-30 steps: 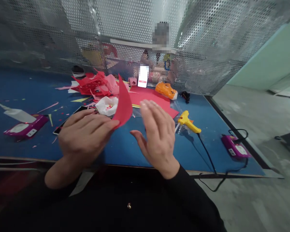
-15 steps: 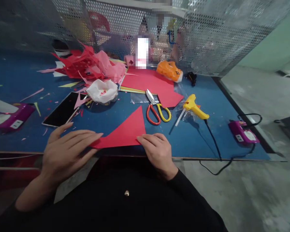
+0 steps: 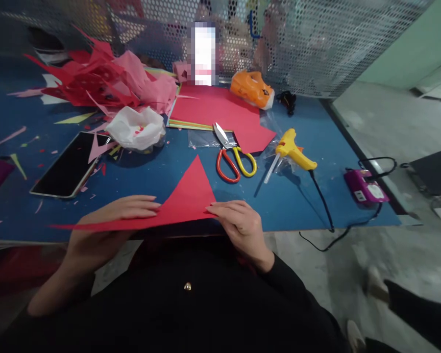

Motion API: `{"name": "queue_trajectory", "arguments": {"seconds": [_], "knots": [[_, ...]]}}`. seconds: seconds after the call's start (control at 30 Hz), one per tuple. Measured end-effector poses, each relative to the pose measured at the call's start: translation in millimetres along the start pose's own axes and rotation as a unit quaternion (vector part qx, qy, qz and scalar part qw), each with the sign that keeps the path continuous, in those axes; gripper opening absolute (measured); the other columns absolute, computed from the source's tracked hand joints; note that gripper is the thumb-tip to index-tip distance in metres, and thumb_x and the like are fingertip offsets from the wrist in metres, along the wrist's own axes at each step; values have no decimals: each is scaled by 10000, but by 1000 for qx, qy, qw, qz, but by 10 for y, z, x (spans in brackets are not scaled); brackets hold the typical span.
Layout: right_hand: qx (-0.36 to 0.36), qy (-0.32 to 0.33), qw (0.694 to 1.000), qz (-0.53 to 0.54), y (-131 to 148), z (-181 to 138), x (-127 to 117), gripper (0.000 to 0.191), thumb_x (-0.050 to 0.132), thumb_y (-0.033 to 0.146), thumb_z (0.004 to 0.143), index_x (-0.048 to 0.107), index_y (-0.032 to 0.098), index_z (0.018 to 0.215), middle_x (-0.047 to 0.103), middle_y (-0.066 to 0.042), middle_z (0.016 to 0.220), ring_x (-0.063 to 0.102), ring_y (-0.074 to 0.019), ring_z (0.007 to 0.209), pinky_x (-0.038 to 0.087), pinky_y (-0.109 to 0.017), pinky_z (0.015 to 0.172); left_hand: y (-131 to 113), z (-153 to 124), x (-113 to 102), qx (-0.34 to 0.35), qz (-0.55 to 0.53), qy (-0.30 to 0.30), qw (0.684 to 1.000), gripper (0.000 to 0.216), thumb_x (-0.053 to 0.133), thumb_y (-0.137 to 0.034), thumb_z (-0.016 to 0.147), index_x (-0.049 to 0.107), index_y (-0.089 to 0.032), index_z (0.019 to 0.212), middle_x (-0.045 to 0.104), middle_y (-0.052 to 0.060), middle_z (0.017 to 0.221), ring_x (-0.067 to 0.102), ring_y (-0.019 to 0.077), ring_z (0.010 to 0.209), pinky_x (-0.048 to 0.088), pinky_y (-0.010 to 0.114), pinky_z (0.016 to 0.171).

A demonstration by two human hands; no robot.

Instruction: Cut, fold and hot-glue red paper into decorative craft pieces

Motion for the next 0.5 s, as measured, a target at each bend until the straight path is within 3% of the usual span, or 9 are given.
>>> {"name": "queue_trajectory", "arguments": {"seconds": [0.17, 0.3, 0.4, 0.5], "knots": [[7, -7, 999, -38, 13, 15, 21, 268, 581, 156, 945, 741, 288, 1115, 804, -19, 1039, 751, -199, 966, 540, -391, 867, 13, 73, 3, -30, 88, -31, 995, 179, 604, -306, 939, 766, -300, 1016, 794, 28, 984, 740, 228, 916, 558, 331, 845], [5, -7, 997, -77, 19, -20, 26, 257, 577, 175, 953, 710, 280, 1146, 808, -10, 987, 748, -189, 900, 511, -386, 861, 44, 64, 11, -45, 169, -51, 983, 223, 614, -409, 896, 780, -274, 835, 734, 35, 684, 681, 222, 643, 478, 302, 598], [10, -10, 993, -121, 12, -40, 25, 183, 590, 221, 964, 720, 267, 1084, 809, -25, 954, 745, -200, 876, 501, -385, 844, 65, 109, 29, -99, 158, -50, 981, 336, 601, -447, 880, 684, -256, 616, 623, 8, 520, 574, 176, 492, 379, 295, 512], [1, -20, 987, -156, 21, -50, 13, 148, 593, 255, 973, 716, 250, 1055, 805, -46, 961, 740, -209, 874, 499, -387, 837, 47, 191, 34, -142, 157, -66, 975, 412, 620, -473, 849, 549, -241, 516, 547, -15, 490, 504, 150, 465, 332, 292, 508]]}}
Point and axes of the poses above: each hand's wrist, its own z-axis towards the middle knuckle, its own x-axis out of the palm, y = z × x, the point moved 5 cm from there along z, towards the middle knuckle
